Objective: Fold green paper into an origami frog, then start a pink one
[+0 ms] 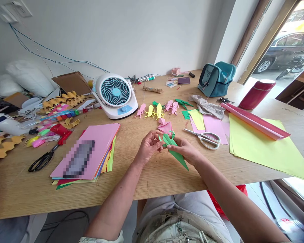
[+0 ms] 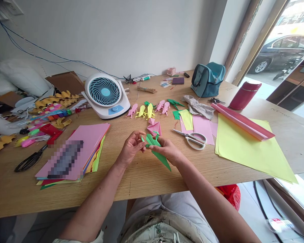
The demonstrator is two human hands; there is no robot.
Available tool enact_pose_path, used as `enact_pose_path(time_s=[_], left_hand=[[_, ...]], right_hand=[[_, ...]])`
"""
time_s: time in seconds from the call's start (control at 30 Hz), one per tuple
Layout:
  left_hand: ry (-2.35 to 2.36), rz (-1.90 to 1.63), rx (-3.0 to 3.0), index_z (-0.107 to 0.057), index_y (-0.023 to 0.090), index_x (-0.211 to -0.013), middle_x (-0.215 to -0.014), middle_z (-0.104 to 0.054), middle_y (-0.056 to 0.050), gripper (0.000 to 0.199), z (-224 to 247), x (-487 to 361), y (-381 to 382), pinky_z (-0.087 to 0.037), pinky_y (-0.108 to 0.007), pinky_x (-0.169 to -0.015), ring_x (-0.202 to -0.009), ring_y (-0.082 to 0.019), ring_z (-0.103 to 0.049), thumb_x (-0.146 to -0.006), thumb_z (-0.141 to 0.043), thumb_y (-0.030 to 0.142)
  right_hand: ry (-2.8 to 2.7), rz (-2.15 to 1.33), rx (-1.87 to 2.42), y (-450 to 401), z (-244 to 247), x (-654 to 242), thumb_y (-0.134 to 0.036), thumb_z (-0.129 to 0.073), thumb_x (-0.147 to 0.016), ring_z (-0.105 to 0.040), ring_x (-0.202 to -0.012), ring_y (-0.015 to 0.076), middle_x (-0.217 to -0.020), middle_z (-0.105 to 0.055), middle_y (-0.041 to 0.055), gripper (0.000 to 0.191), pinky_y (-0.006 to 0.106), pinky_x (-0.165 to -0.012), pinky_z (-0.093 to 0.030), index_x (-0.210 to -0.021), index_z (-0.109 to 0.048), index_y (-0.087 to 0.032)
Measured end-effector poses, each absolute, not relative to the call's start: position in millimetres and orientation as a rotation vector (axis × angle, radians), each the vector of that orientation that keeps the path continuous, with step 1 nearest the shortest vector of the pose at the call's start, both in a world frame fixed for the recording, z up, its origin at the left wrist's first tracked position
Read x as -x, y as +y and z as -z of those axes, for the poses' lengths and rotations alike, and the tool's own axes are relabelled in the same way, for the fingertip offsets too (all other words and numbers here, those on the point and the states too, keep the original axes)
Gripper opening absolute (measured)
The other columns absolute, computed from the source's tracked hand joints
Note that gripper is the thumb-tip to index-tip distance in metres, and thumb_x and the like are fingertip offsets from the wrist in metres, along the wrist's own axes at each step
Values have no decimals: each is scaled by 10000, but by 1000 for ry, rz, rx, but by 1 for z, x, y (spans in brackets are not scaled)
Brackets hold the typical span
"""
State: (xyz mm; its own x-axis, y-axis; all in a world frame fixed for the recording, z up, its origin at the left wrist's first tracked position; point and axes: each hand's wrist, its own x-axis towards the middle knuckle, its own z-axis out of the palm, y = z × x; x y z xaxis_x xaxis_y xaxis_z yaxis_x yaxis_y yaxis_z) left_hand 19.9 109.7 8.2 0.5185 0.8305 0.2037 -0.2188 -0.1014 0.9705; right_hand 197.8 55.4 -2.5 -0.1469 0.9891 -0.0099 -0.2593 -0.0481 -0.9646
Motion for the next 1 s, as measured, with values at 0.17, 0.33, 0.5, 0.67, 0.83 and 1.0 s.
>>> enact_pose_path(time_s=[0.17, 0.33, 0.5, 0.67, 0.83, 1.0], left_hand=[[592, -1006, -1583, -660, 202, -985, -848, -566, 8, 280, -11, -16, 112, -543, -208, -554, -657, -97, -615, -787, -780, 360], [665, -1121, -1891, -760, 203, -927, -1033, -617, -76, 152, -13, -12, 114, -524, -204, -571, -777, -125, -608, -851, -712, 326], [735, -1112, -1905, -763, 196, -945, -784, -653, -28, 140, -6, -13, 117, -480, -197, -570, -653, -99, -576, -862, -684, 277], [682, -884, -1607, -732, 158, -986, -706, -626, -5, 291, -2, -15, 118, -501, -205, -529, -580, -91, -558, -842, -689, 408], [668, -790, -1455, -713, 151, -1040, -777, -668, -37, 387, -8, -14, 113, -533, -209, -552, -659, -115, -620, -836, -681, 478], [691, -830, -1487, -684, 152, -1048, -789, -684, -37, 383, -4, -17, 113, -534, -213, -552, -676, -122, -631, -824, -696, 463]], right_hand=[[-1037, -1441, 956, 56, 4, -199, -399, -833, -692, -641, -845, 156, -958, -743, -2, 452, 261, -775, -472, -1094, -699, -242], [-1046, -1382, 984, 58, 7, -201, -421, -818, -700, -634, -848, 168, -954, -728, 3, 451, 275, -773, -461, -1087, -673, -241], [-1224, -1112, 1116, 59, 13, -200, -457, -744, -770, -577, -747, 152, -884, -670, -19, 442, 267, -695, -434, -1136, -633, -237], [-1313, -941, 1192, 58, 13, -196, -441, -690, -813, -551, -744, 151, -887, -642, -8, 404, 267, -704, -435, -1131, -601, -208], [-1298, -900, 1227, 59, 11, -196, -450, -680, -807, -561, -767, 166, -893, -651, 7, 392, 279, -726, -445, -1096, -609, -194], [-1282, -880, 1266, 59, 11, -194, -445, -678, -796, -563, -767, 170, -901, -663, 16, 415, 281, -718, -441, -1105, -609, -178]])
